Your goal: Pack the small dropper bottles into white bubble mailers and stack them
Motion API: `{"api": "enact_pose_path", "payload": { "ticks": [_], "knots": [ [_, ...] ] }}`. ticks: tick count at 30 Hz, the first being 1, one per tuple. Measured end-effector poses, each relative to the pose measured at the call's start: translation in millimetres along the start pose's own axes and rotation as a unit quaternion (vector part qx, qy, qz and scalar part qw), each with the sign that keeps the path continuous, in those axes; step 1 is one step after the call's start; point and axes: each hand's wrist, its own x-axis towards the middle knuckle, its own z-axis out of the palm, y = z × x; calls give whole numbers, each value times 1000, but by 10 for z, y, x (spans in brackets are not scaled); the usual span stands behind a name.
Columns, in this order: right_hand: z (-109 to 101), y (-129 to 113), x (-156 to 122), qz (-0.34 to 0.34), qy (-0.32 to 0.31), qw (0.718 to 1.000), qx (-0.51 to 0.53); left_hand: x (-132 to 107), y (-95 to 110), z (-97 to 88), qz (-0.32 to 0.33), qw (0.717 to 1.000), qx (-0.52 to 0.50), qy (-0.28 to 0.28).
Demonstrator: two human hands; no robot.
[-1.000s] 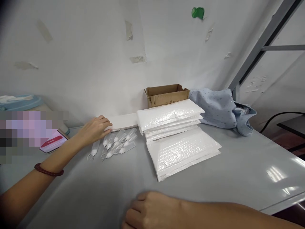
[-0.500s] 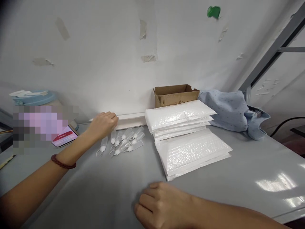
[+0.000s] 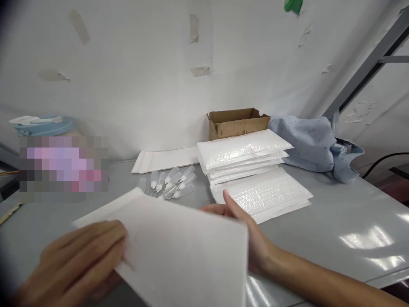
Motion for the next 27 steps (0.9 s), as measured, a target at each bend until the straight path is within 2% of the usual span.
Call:
{"api": "enact_pose_path", "payload": {
  "ticks": [1,2,4,6,8,9,11,13,15,17,19,23,27],
  "knots": [
    [-36,-47,22,40,-1,999,29,-72,53,117,49,998,19,21],
    [-79,-93,38,81,-8,995,56,-116,94,226,86,996,27,17],
    [-166,-173,47,144,-35,987,65,-134,120,399,140,989,27,-48],
    [-223,-222,27,156,-74,985,-7,-100,78,493,193,969,24,-151],
    [-233,-237,-5,156,-103,978,-95,-56,21,517,214,952,22,-220],
    [-223,-235,-19,152,-111,973,-132,-35,6,509,218,948,14,-232],
    [-186,-220,-37,137,-123,963,-199,16,15,464,199,957,-14,-212],
    [-147,-195,-41,98,-131,946,-279,93,56,395,114,980,-52,-155],
    [-115,-161,-38,35,-121,924,-362,199,93,320,-55,989,-95,-103],
    [-91,-116,-39,-34,-94,897,-432,311,104,254,-230,958,-152,-79],
    [-72,-69,-51,-76,-79,873,-475,401,95,205,-338,915,-205,-85],
    [-52,-13,-97,-97,-77,848,-515,470,84,151,-396,868,-273,-122],
    [-62,10,-135,-78,-76,834,-541,465,102,125,-437,833,-317,-119]
  ]
}}
